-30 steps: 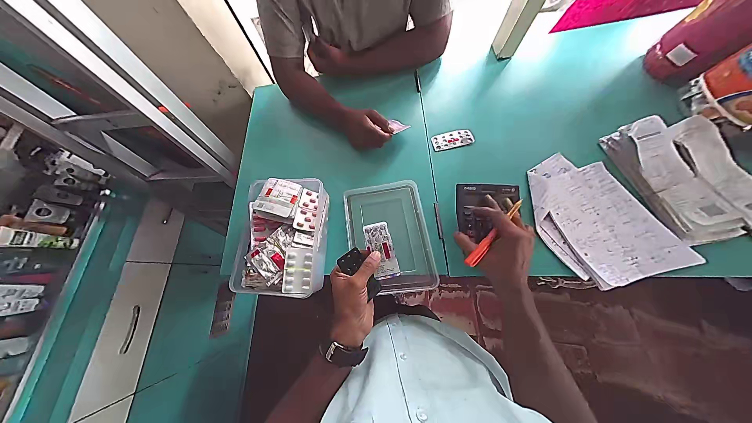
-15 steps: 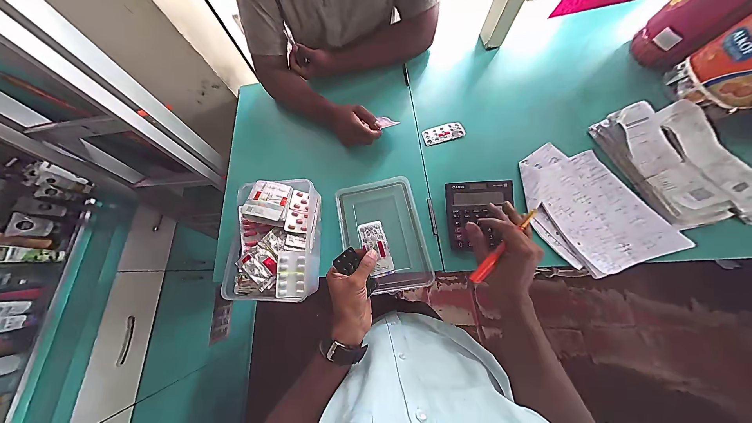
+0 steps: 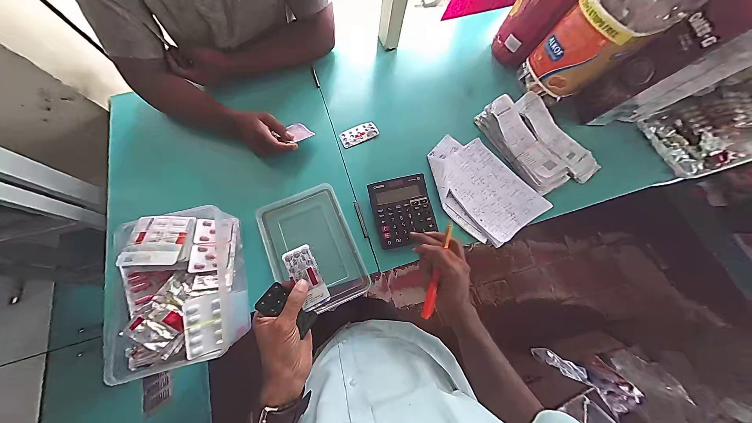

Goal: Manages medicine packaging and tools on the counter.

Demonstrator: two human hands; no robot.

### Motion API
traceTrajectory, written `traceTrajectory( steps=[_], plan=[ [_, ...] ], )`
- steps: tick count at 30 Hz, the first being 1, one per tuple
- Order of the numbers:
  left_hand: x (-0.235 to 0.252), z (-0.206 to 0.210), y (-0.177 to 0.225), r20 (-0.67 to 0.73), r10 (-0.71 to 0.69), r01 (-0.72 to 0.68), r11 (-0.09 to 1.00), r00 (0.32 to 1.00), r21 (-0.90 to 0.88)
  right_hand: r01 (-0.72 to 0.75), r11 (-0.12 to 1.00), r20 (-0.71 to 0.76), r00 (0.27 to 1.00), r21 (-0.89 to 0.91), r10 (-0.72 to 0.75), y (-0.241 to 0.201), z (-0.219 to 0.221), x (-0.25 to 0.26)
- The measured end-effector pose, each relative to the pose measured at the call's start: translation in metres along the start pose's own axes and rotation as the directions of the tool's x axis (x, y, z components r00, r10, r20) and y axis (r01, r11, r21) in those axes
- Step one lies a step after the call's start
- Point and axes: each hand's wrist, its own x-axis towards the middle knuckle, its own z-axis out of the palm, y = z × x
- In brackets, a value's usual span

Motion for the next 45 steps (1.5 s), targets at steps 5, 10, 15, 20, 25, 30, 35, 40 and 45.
traceTrajectory(
  steps=[5, 10, 15, 20, 25, 30, 35, 40, 45],
  plan=[
    [-0.006, 0.003, -0.001, 0.015, 0.011, -0.011, 1.000, 1.000, 0.012, 0.134, 0.986, 0.153, 0.981, -0.095, -0.118, -0.015, 0.021, -0.005],
    [-0.010, 0.002, -0.004, 0.012, -0.002, 0.001, 1.000, 1.000, 0.016, 0.132, 0.965, 0.193, 0.977, -0.227, -0.088, -0.016, 0.025, 0.002],
    [-0.015, 0.005, -0.008, 0.113, -0.022, 0.020, 1.000, 0.993, 0.019, -0.067, 0.898, 0.096, 0.995, 0.434, 0.028, -0.049, 0.018, 0.013],
    [-0.023, 0.020, -0.008, 0.297, -0.021, 0.013, 0.999, 0.955, 0.030, -0.301, 0.533, 0.343, 0.939, 0.791, 0.020, -0.097, 0.022, 0.045],
    [-0.014, 0.007, 0.008, 0.329, -0.091, 0.143, 0.980, 0.940, -0.138, -0.249, 0.729, 0.201, 0.967, 0.638, 0.154, -0.047, 0.012, 0.132],
    [-0.015, -0.006, 0.007, 0.322, -0.122, 0.199, 0.955, 0.939, -0.219, -0.489, 0.451, 0.327, 0.860, 0.747, 0.391, -0.022, 0.008, 0.199],
    [-0.015, -0.014, 0.005, 0.390, -0.109, 0.189, 0.966, 0.914, -0.174, -0.451, 0.319, 0.330, 0.870, 0.834, 0.368, -0.023, 0.018, 0.212],
    [-0.012, -0.019, -0.001, 0.455, -0.079, 0.187, 0.963, 0.887, -0.197, -0.425, 0.312, 0.338, 0.893, 0.850, 0.297, -0.023, 0.023, 0.210],
    [-0.013, -0.015, -0.004, 0.453, -0.117, 0.215, 0.962, 0.884, -0.170, -0.395, 0.363, 0.302, 0.909, 0.844, 0.287, -0.019, 0.024, 0.207]
  ],
)
